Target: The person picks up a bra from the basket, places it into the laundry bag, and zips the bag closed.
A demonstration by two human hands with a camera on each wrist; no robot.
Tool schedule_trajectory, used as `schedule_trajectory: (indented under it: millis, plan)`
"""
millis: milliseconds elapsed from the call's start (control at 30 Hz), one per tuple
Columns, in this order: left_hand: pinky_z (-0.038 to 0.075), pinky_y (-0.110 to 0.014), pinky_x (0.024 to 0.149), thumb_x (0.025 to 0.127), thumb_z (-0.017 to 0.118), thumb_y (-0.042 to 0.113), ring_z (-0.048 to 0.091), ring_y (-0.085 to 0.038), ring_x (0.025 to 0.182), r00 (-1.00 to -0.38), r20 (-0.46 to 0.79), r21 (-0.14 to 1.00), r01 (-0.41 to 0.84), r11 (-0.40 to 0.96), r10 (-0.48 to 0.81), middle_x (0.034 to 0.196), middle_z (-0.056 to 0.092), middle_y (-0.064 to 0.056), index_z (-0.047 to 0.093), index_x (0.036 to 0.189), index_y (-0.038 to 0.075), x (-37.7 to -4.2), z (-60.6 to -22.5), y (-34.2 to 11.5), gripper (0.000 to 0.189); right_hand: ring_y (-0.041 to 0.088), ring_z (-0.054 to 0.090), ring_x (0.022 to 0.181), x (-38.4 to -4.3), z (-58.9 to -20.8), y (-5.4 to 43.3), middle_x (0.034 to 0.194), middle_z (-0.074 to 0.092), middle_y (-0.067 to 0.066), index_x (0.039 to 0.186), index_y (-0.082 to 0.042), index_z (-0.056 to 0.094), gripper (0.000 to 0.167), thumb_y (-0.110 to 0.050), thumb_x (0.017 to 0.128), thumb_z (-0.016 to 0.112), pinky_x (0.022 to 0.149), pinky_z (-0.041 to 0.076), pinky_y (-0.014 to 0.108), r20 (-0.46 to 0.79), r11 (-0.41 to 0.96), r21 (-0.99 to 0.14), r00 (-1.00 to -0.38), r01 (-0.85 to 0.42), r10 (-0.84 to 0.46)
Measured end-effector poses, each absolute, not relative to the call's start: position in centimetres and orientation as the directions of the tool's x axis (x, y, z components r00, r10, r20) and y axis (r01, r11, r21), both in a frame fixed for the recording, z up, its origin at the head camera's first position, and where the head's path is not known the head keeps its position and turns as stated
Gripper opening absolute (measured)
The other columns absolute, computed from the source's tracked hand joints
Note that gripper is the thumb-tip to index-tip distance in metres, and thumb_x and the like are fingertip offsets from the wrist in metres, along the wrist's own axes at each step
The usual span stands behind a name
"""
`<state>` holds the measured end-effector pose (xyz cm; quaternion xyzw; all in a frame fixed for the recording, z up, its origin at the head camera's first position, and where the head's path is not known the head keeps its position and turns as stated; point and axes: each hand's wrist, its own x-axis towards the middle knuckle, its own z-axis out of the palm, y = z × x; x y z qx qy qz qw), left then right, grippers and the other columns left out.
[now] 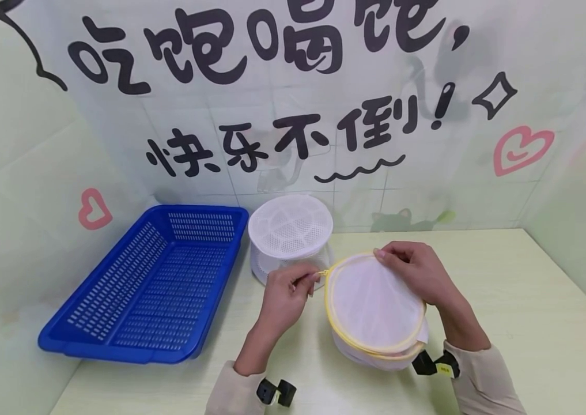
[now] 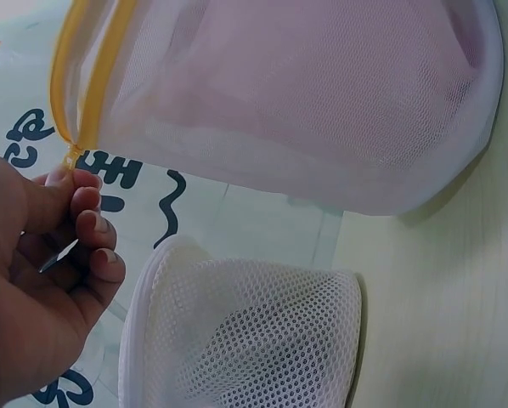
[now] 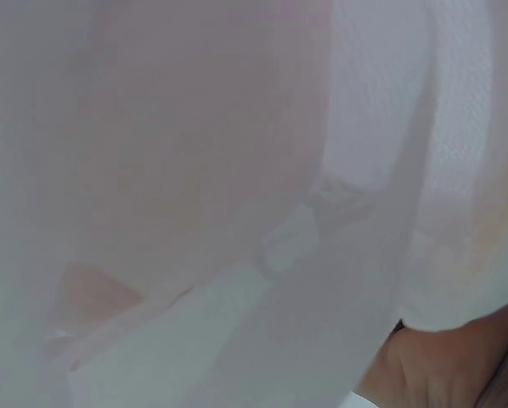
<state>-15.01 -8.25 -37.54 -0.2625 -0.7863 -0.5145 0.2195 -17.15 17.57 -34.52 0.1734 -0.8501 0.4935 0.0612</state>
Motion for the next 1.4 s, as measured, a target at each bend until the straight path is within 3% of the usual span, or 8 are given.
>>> schedule_trajectory:
  millis: [1400]
  plan:
    - [0.041,-0.023,0.048,0.086,0.065,-0.006,0.048,-0.005,0.051,-0.745,0.637,0.666,0.661,0.345,0.198,0.058,0.052,0.005,0.066,0.075,0.008,-15.06,-37.66,-8.23,0.018,0.018,0.056,0.052,-17.48,-34.69,17.94,0.07,0.06,0.009,0.088,-0.002,0.069,0.025,-0.026,0.094,0.062,0.046,0.048,0.033,0.275,0.42,-0.846,-0.944,-0.328,-0.182]
